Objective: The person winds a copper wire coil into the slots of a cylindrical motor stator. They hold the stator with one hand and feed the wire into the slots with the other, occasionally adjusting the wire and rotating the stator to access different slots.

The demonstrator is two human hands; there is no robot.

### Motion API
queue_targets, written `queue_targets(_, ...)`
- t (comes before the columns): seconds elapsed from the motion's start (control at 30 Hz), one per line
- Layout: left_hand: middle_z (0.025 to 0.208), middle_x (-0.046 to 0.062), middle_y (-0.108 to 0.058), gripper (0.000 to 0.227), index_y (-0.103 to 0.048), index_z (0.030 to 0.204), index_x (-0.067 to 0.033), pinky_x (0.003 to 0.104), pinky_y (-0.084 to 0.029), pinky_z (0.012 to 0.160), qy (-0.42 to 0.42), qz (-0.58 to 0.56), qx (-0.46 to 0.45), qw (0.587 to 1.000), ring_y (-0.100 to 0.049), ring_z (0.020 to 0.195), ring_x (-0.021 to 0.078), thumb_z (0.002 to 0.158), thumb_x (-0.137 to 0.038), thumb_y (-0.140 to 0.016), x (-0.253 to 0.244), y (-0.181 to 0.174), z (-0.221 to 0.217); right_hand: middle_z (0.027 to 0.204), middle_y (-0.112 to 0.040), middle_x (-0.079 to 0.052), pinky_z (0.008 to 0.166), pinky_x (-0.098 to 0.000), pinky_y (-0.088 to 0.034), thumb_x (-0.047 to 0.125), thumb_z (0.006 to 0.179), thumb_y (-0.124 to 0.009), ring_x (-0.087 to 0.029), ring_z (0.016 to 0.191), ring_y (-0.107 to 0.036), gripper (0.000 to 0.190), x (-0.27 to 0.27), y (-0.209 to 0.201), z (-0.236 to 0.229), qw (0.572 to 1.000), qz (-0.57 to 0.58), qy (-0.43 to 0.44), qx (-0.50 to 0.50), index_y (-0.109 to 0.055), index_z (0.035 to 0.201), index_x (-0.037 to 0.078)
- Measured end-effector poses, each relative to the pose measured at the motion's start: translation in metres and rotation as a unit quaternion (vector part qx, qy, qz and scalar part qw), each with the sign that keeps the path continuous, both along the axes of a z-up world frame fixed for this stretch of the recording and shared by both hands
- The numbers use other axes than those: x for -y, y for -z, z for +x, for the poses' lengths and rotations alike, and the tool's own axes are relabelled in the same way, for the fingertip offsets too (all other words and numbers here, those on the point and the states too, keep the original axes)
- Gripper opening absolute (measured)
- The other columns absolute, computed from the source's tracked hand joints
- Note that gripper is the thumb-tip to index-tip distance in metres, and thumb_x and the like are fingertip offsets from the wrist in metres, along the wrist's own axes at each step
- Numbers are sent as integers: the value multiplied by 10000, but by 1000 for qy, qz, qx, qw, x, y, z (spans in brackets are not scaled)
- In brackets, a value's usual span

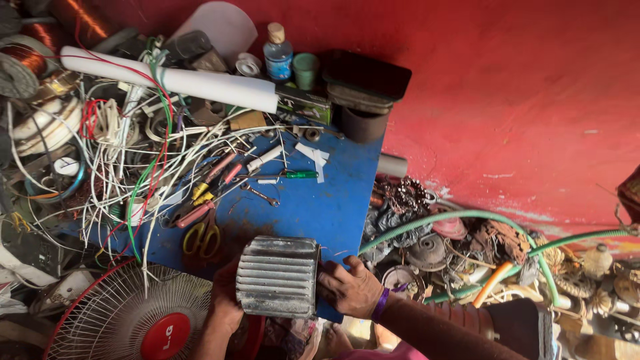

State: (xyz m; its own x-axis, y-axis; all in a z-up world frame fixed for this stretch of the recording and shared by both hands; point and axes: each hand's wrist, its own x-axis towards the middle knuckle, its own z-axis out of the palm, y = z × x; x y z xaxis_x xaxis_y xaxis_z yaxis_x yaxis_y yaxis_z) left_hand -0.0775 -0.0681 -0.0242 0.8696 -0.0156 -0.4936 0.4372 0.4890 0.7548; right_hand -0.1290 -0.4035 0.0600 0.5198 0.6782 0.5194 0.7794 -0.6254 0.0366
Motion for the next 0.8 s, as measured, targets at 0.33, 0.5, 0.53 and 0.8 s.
queue_targets(0.33, 986, 125, -762, 313, -728, 1107, 45, 366, -613, 728, 79, -60, 13, 995, -741, 833, 205, 1024, -175, -522, 16, -31, 7, 1376, -638, -14, 1012, -465, -367, 261, 860, -695, -230, 1212, -468, 340, 26, 1, 37, 995, 22, -83, -52, -775, 1182, 185)
queue_targets(0.5, 1036, 110, -781, 296, -740, 1172, 20, 356, -609, 777, 165, 109, -27, 980, -745, 876, 192, 957, -106, -580, 29, -70, 22, 1253, -637, 39, 1012, -586, -340, 311, 832, -702, -282, 1282, -444, 193, 34, -4, 54, 980, -64, -163, -99, -750, 976, 193)
queue_targets(0.53, 1046, 106, -787, 302, -742, 1186, -1, 361, -613, 785, 199, 151, 4, 968, -745, 887, 189, 928, -69, -602, 28, -73, 26, 1295, -641, 23, 1008, -564, -342, 316, 813, -684, -276, 1282, -445, 237, 32, -8, 55, 984, -40, -154, -82, -766, 1000, 194)
queue_targets(0.8, 966, 114, -744, 230, -712, 1066, 79, 346, -572, 786, 38, -129, 92, 987, -701, 861, 180, 981, -55, -546, 31, -27, -5, 1081, -646, -39, 952, -547, -387, 194, 734, -722, -295, 1121, -577, 118, 28, -30, 35, 979, 83, -139, -121, -617, 758, 145)
